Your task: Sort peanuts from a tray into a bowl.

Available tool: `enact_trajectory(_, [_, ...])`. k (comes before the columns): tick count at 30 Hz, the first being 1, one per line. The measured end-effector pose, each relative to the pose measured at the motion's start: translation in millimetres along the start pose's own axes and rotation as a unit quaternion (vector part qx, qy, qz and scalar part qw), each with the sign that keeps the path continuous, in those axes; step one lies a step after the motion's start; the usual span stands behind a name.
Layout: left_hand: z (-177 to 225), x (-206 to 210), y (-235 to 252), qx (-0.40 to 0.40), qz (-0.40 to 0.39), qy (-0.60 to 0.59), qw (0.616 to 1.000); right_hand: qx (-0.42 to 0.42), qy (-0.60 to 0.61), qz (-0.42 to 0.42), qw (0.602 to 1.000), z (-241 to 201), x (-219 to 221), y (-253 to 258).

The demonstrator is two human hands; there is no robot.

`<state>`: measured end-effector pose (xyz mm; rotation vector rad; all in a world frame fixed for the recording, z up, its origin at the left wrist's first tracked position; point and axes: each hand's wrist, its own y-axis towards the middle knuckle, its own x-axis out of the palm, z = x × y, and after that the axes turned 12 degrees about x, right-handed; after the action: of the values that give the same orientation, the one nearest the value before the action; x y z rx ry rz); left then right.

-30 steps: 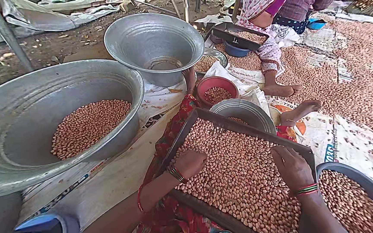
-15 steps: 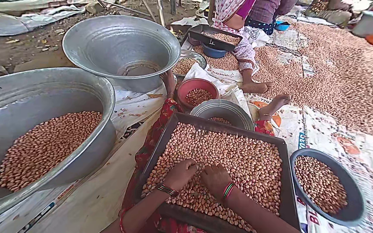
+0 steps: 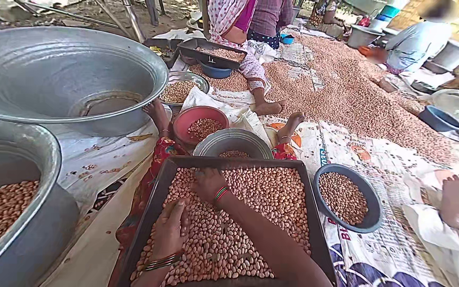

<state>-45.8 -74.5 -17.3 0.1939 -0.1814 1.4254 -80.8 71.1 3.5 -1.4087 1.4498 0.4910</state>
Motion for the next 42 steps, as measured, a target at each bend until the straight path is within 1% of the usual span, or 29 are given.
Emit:
enact_trajectory(2, [-0.9, -4.4, 3.2, 0.053, 0.023, -0.022, 0.998, -0.065, -0.024, -0.014, 0.998, -2.4, 39.0, -17.5])
enact_trajectory(4, [-2.6, -10.5, 5.5, 0.066, 0.041, -0.034, 0.996, -0.17, -0.024, -0.012, 0.985, 6.4, 69.7, -51.5])
enact_trajectory(5, [-2.5, -12.5, 5.6, 0.053, 0.046, -0.034, 0.997, -0.235, -0.028, 0.024, 0.971, 18.1, 83.6, -67.8])
enact_trajectory(6, [-1.9, -12.7, 5.9, 0.035, 0.049, -0.035, 0.998, -0.297, -0.032, 0.082, 0.951, 32.8, 92.4, -79.5])
enact_trajectory(7, [-1.0, -11.1, 6.1, 0.017, 0.05, -0.037, 0.998, -0.32, -0.044, 0.107, 0.94, 47.3, 89.8, -87.5])
enact_trajectory(8, [0.8, -8.0, 5.6, 0.001, 0.048, -0.04, 0.998, -0.307, -0.065, 0.127, 0.941, 60.5, 78.3, -92.3])
enact_trajectory(10, [3.4, -1.8, 3.1, -0.02, 0.029, -0.039, 0.999, -0.2, -0.076, 0.142, 0.966, 87.3, 36.7, -94.9])
enact_trajectory(11, [3.3, -0.2, 1.5, -0.026, 0.018, -0.036, 0.999, -0.148, -0.062, 0.17, 0.972, 103.0, 14.3, -96.7])
enact_trajectory(12, [3.1, 0.4, 0.2, -0.032, 0.008, -0.035, 0.999, -0.106, -0.038, 0.202, 0.973, 117.6, -6.9, -102.8])
enact_trajectory(14, [2.1, 0.5, -1.7, -0.046, -0.002, -0.041, 0.998, -0.059, -0.019, 0.274, 0.96, 140.9, -35.8, -126.6])
enact_trajectory(15, [2.1, 0.0, -2.4, -0.057, -0.003, -0.046, 0.997, -0.024, -0.025, 0.268, 0.963, 146.0, -44.2, -144.8])
enact_trajectory(16, [2.6, 0.0, -2.2, -0.072, -0.001, -0.05, 0.996, 0.031, -0.044, 0.219, 0.974, 146.3, -50.9, -163.9])
enact_trajectory(17, [3.3, 0.9, -1.8, -0.092, 0.001, -0.05, 0.995, 0.105, -0.071, 0.131, 0.983, 141.9, -57.0, -179.8])
enact_trajectory(18, [3.7, 1.9, -1.8, -0.112, 0.003, -0.049, 0.992, 0.192, -0.095, 0.011, 0.977, 134.3, -62.5, -188.5])
enact_trajectory(19, [3.4, 2.4, -2.1, -0.13, -0.002, -0.048, 0.99, 0.247, -0.118, -0.058, 0.96, 130.5, -59.6, -191.1])
enact_trajectory(20, [2.8, 2.9, -2.5, -0.146, -0.009, -0.052, 0.988, 0.261, -0.13, -0.058, 0.955, 133.4, -48.4, -193.2])
enact_trajectory(22, [2.1, 3.0, -4.6, -0.19, -0.045, -0.056, 0.979, 0.229, -0.137, 0.046, 0.963, 146.8, -21.4, -197.4])
enact_trajectory(24, [5.2, 0.1, -9.2, -0.247, -0.115, -0.037, 0.961, 0.204, -0.127, 0.088, 0.967, 149.6, -12.3, -198.9])
enact_trajectory(25, [6.8, -2.4, -10.4, -0.278, -0.167, -0.018, 0.946, 0.181, -0.105, 0.108, 0.972, 147.0, -11.8, -199.6])
enact_trajectory(27, [7.3, -5.0, -11.4, -0.339, -0.294, 0.032, 0.893, 0.087, -0.019, 0.136, 0.987, 132.1, -18.4, -201.7])
enact_trajectory(29, [3.8, -3.6, -13.0, -0.384, -0.409, 0.083, 0.823, -0.035, 0.033, 0.153, 0.987, 114.1, -21.5, -201.0])
enact_trajectory(30, [1.5, -1.6, -13.6, -0.4, -0.443, 0.101, 0.796, -0.066, 0.035, 0.163, 0.984, 107.5, -24.0, -197.8])
enact_trajectory(31, [-1.1, 0.4, -14.4, -0.413, -0.459, 0.11, 0.779, -0.071, 0.019, 0.188, 0.979, 105.4, -27.3, -192.3])
enact_trajectory(33, [-3.0, 2.4, -15.8, -0.435, -0.443, 0.104, 0.777, -0.03, -0.021, 0.269, 0.962, 115.9, -33.3, -174.8])
enact_trajectory(35, [-4.0, 1.7, -14.9, -0.434, -0.409, 0.084, 0.798, 0.044, -0.038, 0.299, 0.953, 134.5, -41.6, -155.8])
enact_trajectory(37, [-0.6, 2.3, -13.5, -0.413, -0.388, 0.066, 0.822, 0.111, -0.061, 0.249, 0.96, 148.0, -47.6, -142.6])
enact_trajectory(39, [4.0, 5.8, -13.0, -0.397, -0.352, 0.054, 0.846, 0.168, -0.107, 0.172, 0.965, 149.5, -48.0, -133.0])
enact_trajectory(40, [5.4, 5.9, -11.9, -0.392, -0.339, 0.047, 0.854, 0.173, -0.124, 0.164, 0.963, 149.9, -44.5, -128.4])
enact_trajectory(42, [5.3, 4.5, -9.6, -0.388, -0.318, 0.035, 0.864, 0.145, -0.133, 0.215, 0.957, 153.7, -36.4, -122.7])
